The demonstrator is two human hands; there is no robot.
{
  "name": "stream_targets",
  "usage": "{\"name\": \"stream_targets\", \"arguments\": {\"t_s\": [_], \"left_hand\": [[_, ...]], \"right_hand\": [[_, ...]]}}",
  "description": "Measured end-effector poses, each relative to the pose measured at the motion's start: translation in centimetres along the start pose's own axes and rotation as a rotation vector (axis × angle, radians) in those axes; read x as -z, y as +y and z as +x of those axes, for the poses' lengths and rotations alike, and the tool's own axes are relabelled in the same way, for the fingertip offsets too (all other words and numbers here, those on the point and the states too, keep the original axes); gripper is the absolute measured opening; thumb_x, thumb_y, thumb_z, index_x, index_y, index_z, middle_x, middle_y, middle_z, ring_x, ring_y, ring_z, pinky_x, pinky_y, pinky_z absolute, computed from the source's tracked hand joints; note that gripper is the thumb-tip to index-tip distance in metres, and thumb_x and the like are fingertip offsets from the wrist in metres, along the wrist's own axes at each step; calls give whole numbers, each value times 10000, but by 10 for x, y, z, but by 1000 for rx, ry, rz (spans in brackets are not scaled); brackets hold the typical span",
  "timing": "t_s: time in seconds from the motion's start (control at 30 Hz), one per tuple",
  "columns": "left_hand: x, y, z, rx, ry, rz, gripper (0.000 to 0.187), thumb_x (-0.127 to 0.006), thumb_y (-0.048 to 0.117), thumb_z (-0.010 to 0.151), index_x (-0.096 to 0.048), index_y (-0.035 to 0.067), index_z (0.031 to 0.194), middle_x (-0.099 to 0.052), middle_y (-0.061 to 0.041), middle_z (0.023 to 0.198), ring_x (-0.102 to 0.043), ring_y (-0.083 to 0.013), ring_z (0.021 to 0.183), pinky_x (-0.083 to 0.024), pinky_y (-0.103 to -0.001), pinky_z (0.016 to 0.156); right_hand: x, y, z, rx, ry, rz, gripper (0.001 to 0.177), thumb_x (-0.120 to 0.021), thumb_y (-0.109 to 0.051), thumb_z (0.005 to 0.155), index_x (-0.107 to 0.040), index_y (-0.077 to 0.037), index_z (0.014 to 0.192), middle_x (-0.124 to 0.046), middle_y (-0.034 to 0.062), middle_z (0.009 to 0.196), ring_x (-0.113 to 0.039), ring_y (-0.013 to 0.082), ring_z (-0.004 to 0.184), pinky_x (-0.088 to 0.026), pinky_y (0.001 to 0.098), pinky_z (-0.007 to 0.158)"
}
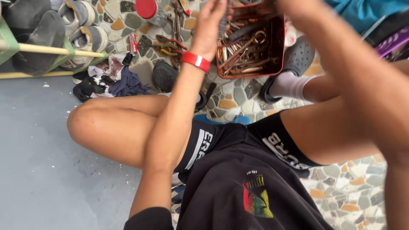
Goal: The person is sorting and organizing various plumbing and hand tools from different containers.
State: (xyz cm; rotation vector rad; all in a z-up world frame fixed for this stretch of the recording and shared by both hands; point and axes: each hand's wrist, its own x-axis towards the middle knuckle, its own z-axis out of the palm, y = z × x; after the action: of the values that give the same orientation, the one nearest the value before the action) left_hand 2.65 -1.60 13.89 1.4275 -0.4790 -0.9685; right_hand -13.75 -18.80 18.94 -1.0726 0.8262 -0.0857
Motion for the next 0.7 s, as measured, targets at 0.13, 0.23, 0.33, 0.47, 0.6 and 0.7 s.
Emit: {"name": "stream_targets", "arguments": {"t_s": [0.13, 0.23, 0.33, 0.47, 0.6, 0.7], "left_hand": [[-26, -7, -6, -48, -108, -297, 380, -656, 394, 1039, -678, 22, 1116, -671, -18, 924, -608, -103, 828, -514, -272, 733], [-28, -3, -10, -49, -52, -196, 410, -667, 418, 1018, -688, 20, 1113, -694, -10, 944, -619, -108, 856, -520, -274, 787], [-36, -4, -11, -46, 22, 14, 381, -667, 391, 1008, -695, 27, 1117, -709, -14, 930, -624, -115, 857, -513, -271, 784], [-53, -7, -21, -97, 160, 289, 278, -729, 260, 953, -680, 25, 1093, -757, -36, 947, -713, -145, 876, -559, -281, 815], [-77, -8, -25, -91, 57, 408, 388, -742, 210, 898, -637, 58, 1239, -762, -60, 992, -752, -178, 903, -585, -316, 842], [-82, -14, -18, -483, -47, 699, 559, -806, 173, 810, -580, 6, 1293, -667, -161, 1208, -633, -357, 1072, -523, -443, 932]], "right_hand": [[-23, 39, 20, 121, 52, 171, 205, -544, -177, 1046, -671, -20, 1081, -753, 92, 990, -739, 210, 890, -670, 367, 841], [-33, 41, 18, 267, 93, 224, 145, -589, -103, 1060, -652, -24, 1164, -701, 56, 1053, -674, 180, 881, -629, 387, 809], [-43, 26, 6, 183, 107, 300, 177, -574, -165, 1049, -615, -32, 1159, -682, 62, 1035, -671, 180, 876, -587, 360, 771], [-52, 27, 0, 106, 124, 242, 272, -724, -176, 994, -583, -51, 1190, -681, 72, 1068, -680, 170, 964, -575, 306, 846], [-22, 50, 7, 204, 195, 132, 343, -775, -218, 980, -566, -33, 1179, -691, 74, 1083, -689, 168, 998, -597, 314, 873], [38, 55, 22, 131, 368, 82, 286, -778, -231, 947, -658, 4, 1058, -728, 87, 932, -710, 174, 794, -607, 346, 698]]}}
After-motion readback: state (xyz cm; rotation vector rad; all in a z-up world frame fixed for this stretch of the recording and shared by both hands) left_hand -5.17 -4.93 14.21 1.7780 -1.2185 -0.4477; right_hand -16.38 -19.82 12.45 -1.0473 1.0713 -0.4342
